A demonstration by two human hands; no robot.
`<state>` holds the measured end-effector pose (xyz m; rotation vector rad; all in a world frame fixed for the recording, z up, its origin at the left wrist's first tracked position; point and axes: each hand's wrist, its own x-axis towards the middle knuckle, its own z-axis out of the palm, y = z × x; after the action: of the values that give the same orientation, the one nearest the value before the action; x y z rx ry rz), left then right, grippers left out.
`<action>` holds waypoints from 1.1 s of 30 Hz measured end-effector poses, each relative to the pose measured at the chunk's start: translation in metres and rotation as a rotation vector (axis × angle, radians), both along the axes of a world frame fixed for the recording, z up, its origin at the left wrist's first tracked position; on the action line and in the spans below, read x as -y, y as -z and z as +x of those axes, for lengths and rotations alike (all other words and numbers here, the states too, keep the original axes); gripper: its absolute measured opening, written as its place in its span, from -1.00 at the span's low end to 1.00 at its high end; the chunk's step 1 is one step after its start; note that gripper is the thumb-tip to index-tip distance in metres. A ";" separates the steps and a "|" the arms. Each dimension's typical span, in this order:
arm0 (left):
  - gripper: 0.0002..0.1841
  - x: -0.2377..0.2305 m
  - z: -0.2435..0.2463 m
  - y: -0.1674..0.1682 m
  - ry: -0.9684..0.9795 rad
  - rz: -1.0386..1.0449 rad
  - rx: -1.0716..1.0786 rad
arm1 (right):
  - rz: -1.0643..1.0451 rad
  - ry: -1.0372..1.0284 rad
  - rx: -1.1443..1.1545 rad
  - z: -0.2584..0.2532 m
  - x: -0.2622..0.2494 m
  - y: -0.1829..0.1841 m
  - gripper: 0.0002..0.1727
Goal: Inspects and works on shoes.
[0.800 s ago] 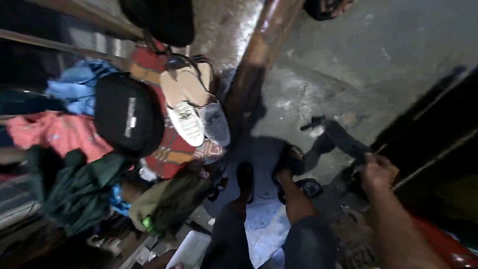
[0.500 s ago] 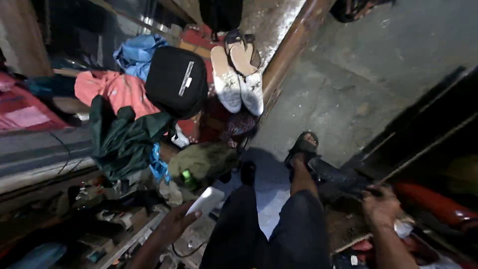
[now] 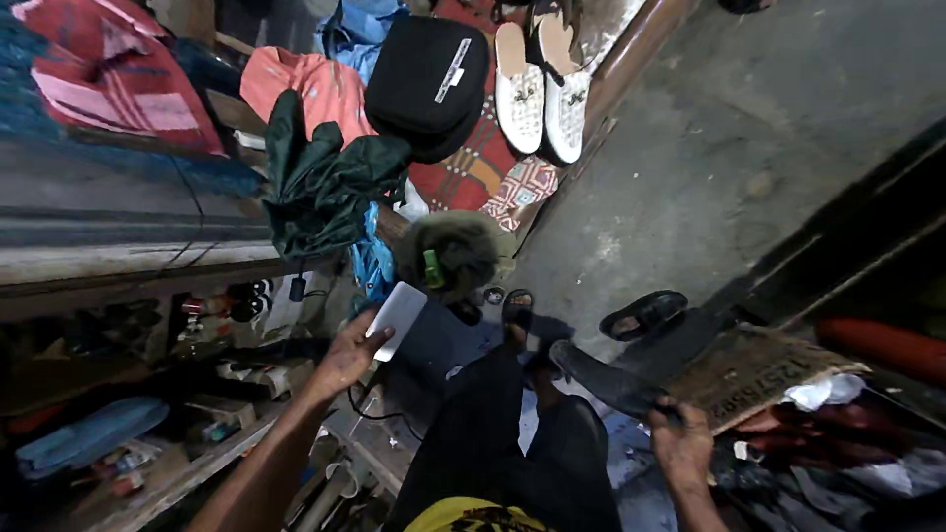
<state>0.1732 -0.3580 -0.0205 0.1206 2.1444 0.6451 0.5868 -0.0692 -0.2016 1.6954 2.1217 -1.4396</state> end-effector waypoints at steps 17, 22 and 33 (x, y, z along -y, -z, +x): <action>-0.61 -0.045 -0.138 0.039 0.392 -0.127 -0.282 | -0.078 0.159 0.044 0.034 0.099 -0.028 -0.68; -0.63 -0.089 -0.189 0.085 0.480 -0.120 -0.251 | -0.122 0.174 0.057 -0.013 0.130 -0.035 -0.72; -0.58 -0.127 -0.226 0.153 0.547 -0.301 -0.026 | -0.129 0.300 0.078 -0.031 0.145 -0.031 -0.70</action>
<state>-0.0531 -0.2311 -0.1737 0.5287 2.0756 0.0036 0.5561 -0.2138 -0.1709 2.0474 1.7512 -1.5133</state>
